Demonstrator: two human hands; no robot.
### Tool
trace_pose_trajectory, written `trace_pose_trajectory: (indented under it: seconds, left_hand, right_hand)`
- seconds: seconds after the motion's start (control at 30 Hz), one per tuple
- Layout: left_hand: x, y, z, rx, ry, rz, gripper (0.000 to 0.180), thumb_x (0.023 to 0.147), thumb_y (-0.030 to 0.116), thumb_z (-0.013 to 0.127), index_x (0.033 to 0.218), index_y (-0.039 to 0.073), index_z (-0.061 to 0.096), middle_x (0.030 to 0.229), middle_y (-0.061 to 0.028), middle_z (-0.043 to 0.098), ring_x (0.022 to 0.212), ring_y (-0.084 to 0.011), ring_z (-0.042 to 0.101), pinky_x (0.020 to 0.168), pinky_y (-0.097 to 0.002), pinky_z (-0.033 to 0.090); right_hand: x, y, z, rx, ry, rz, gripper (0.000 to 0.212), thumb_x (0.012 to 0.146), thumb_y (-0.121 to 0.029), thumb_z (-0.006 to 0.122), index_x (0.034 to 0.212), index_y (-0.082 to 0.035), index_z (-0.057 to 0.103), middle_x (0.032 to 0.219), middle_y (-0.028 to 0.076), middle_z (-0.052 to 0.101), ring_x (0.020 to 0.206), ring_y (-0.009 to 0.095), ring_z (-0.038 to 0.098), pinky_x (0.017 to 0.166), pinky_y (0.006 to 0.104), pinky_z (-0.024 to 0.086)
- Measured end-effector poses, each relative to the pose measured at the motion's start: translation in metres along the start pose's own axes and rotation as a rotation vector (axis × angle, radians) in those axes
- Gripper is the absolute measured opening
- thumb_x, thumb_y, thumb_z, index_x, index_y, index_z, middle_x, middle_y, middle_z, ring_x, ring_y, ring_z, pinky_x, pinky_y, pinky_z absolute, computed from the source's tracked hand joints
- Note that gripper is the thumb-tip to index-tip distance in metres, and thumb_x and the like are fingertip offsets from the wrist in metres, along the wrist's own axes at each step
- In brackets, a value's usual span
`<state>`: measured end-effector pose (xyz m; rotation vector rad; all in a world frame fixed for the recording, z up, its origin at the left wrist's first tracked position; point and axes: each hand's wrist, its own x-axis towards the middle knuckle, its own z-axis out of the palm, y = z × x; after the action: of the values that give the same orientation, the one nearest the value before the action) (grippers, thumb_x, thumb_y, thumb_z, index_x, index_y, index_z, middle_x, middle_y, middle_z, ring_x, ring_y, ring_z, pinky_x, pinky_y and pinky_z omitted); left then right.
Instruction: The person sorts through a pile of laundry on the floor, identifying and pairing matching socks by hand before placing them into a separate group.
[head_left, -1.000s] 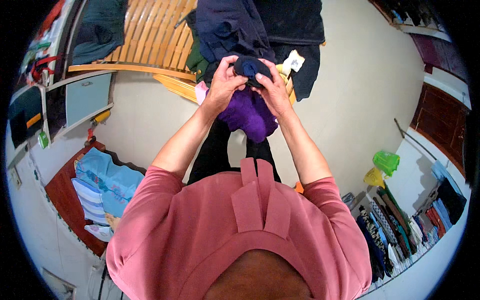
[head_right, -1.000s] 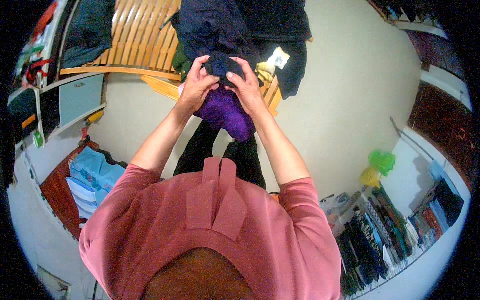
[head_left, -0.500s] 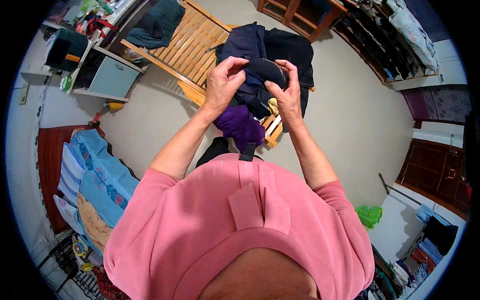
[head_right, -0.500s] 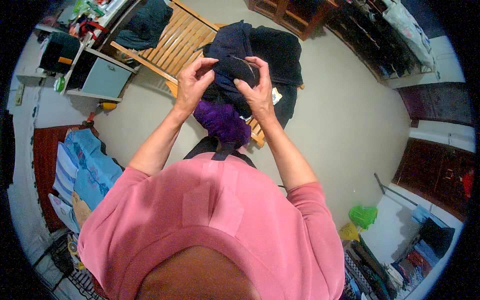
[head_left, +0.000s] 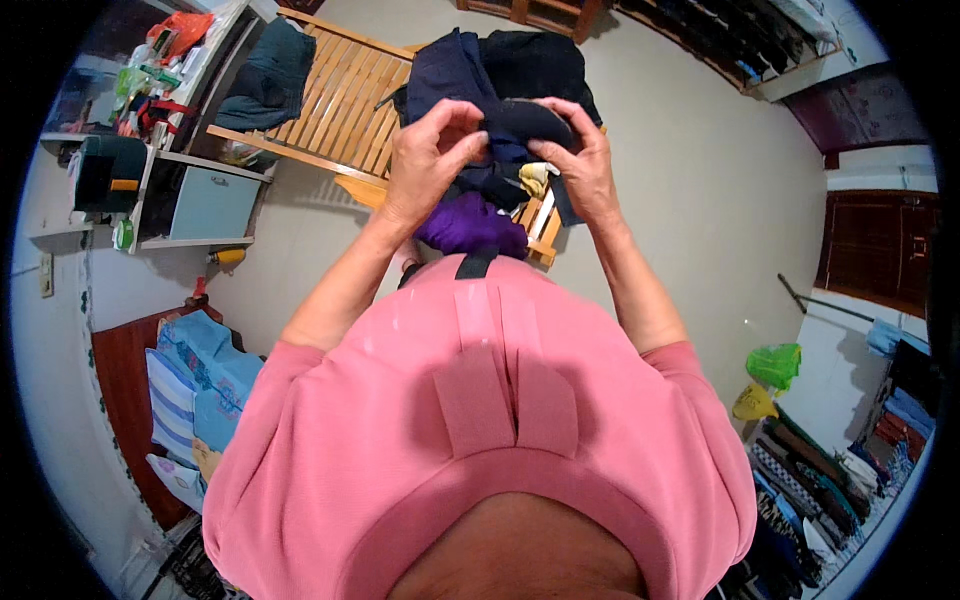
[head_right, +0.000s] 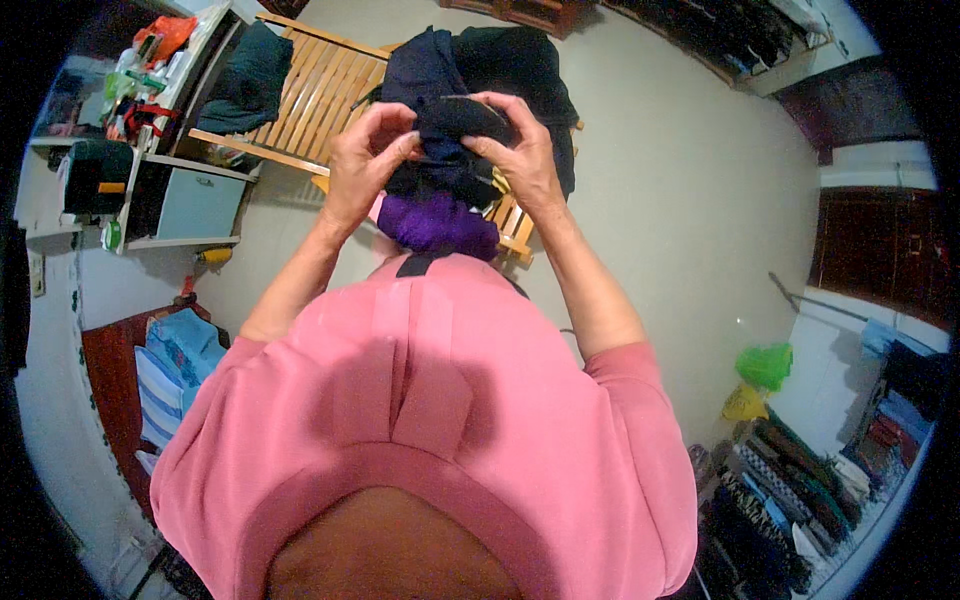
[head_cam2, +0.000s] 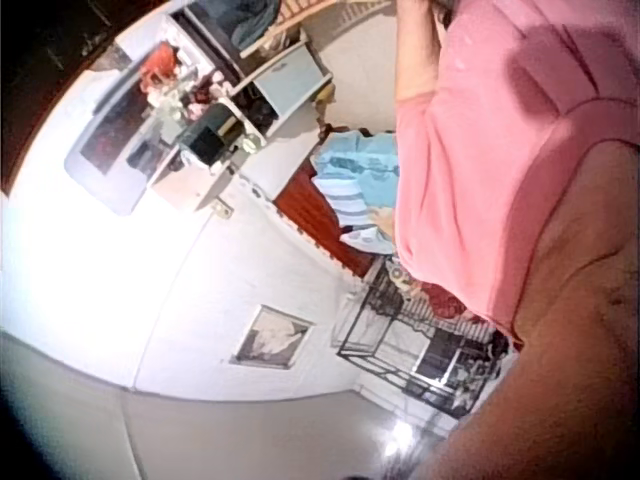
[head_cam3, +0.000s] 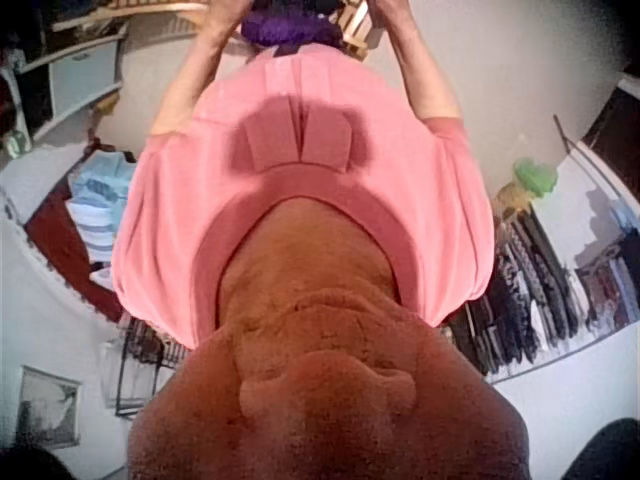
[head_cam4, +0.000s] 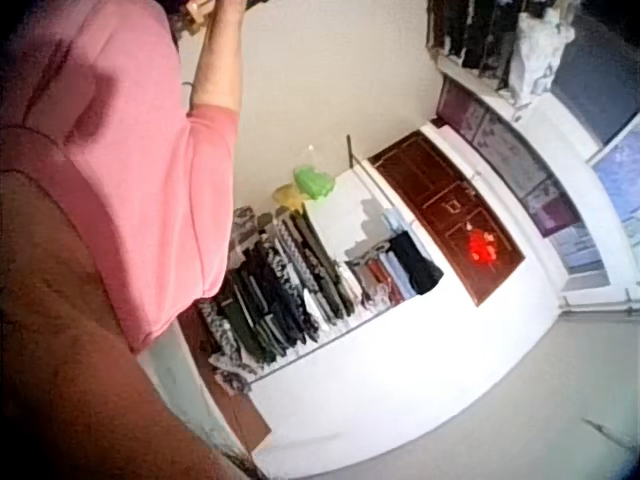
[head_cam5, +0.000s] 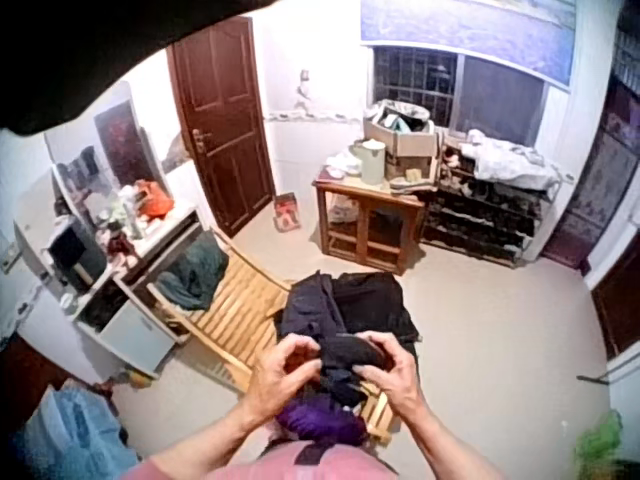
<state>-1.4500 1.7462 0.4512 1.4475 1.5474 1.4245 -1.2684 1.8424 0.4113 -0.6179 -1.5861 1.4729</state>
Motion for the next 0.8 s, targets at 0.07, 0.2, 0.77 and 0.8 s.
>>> trace_pose_trajectory:
  seconds: [0.07,0.2,0.77,0.8]
  left_hand:
    - [0.004,-0.008,-0.012,0.268,0.035,0.152,0.018,0.087,0.004,0.061,0.105,0.001,0.063,0.084,-0.0041,0.067,0.074,-0.0090,0.064,0.067,-0.0242,0.052]
    - [0.026,-0.016,-0.039,0.211,-0.011,0.023,0.017,0.088,0.006,0.059,0.103,0.001,0.066,0.085,-0.0029,0.068,0.073,-0.0081,0.064,0.067,-0.0231,0.052]
    - [0.005,-0.046,-0.030,-1.208,-0.194,-0.548,0.028,0.089,0.012,0.059,0.116,0.004,0.056,0.105,-0.0065,0.063,0.099,-0.0151,0.062,0.084,-0.0321,0.053]
    - [0.004,-0.049,-0.028,-1.161,-0.165,-0.544,0.024,0.089,0.010,0.058,0.112,0.004,0.057,0.101,-0.0058,0.064,0.093,-0.0141,0.062,0.080,-0.0300,0.054]
  right_hand:
    - [0.002,-0.006,0.010,-0.143,-0.023,-0.043,0.041,0.075,-0.006,0.073,0.114,-0.001,0.059,0.109,0.006,0.063,0.103,0.015,0.058,0.093,0.0291,0.045]
    - [0.021,-0.020,0.032,-0.122,-0.103,-0.069,0.042,0.075,-0.009,0.076,0.112,-0.003,0.060,0.107,0.004,0.062,0.100,0.015,0.058,0.092,0.0269,0.043]
    - [-0.005,0.012,0.048,1.022,-0.065,0.460,0.056,0.085,-0.033,0.069,0.132,-0.011,0.048,0.132,0.007,0.053,0.121,0.023,0.051,0.097,0.0447,0.046]
    - [-0.012,0.013,0.049,1.061,-0.114,0.505,0.056,0.085,-0.034,0.069,0.131,-0.011,0.049,0.131,0.007,0.054,0.120,0.024,0.052,0.098,0.0451,0.045]
